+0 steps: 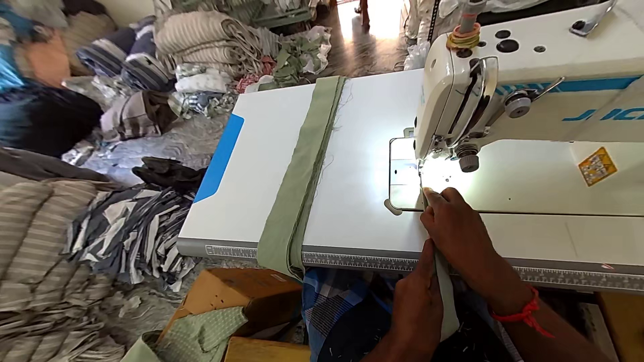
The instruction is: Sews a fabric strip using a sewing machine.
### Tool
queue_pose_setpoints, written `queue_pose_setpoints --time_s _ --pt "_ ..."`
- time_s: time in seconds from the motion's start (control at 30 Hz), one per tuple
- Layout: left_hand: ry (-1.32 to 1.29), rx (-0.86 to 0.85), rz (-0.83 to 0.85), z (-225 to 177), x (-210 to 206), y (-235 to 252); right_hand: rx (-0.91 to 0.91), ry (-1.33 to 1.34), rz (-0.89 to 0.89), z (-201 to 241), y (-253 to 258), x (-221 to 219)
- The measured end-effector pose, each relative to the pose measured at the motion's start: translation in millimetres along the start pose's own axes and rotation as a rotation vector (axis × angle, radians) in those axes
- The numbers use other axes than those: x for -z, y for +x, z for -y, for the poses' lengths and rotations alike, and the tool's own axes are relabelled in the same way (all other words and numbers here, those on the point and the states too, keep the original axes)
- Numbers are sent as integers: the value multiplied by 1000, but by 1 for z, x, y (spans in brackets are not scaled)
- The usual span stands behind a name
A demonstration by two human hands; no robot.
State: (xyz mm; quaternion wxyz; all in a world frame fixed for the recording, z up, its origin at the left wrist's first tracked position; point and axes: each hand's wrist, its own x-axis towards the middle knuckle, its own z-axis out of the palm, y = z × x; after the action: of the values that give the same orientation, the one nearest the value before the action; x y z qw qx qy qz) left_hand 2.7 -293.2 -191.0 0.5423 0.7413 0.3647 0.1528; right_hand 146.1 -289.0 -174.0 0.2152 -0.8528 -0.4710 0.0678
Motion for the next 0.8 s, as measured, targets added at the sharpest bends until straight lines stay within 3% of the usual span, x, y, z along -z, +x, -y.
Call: queue_pose_setpoints --time_s 0.13,0.8 --pt "15 -4 1 -1 1 0 -73 -30 31 2 11 -4" --pt "69 9 33 -3 10 0 -52 -10 16 2 8 -4"
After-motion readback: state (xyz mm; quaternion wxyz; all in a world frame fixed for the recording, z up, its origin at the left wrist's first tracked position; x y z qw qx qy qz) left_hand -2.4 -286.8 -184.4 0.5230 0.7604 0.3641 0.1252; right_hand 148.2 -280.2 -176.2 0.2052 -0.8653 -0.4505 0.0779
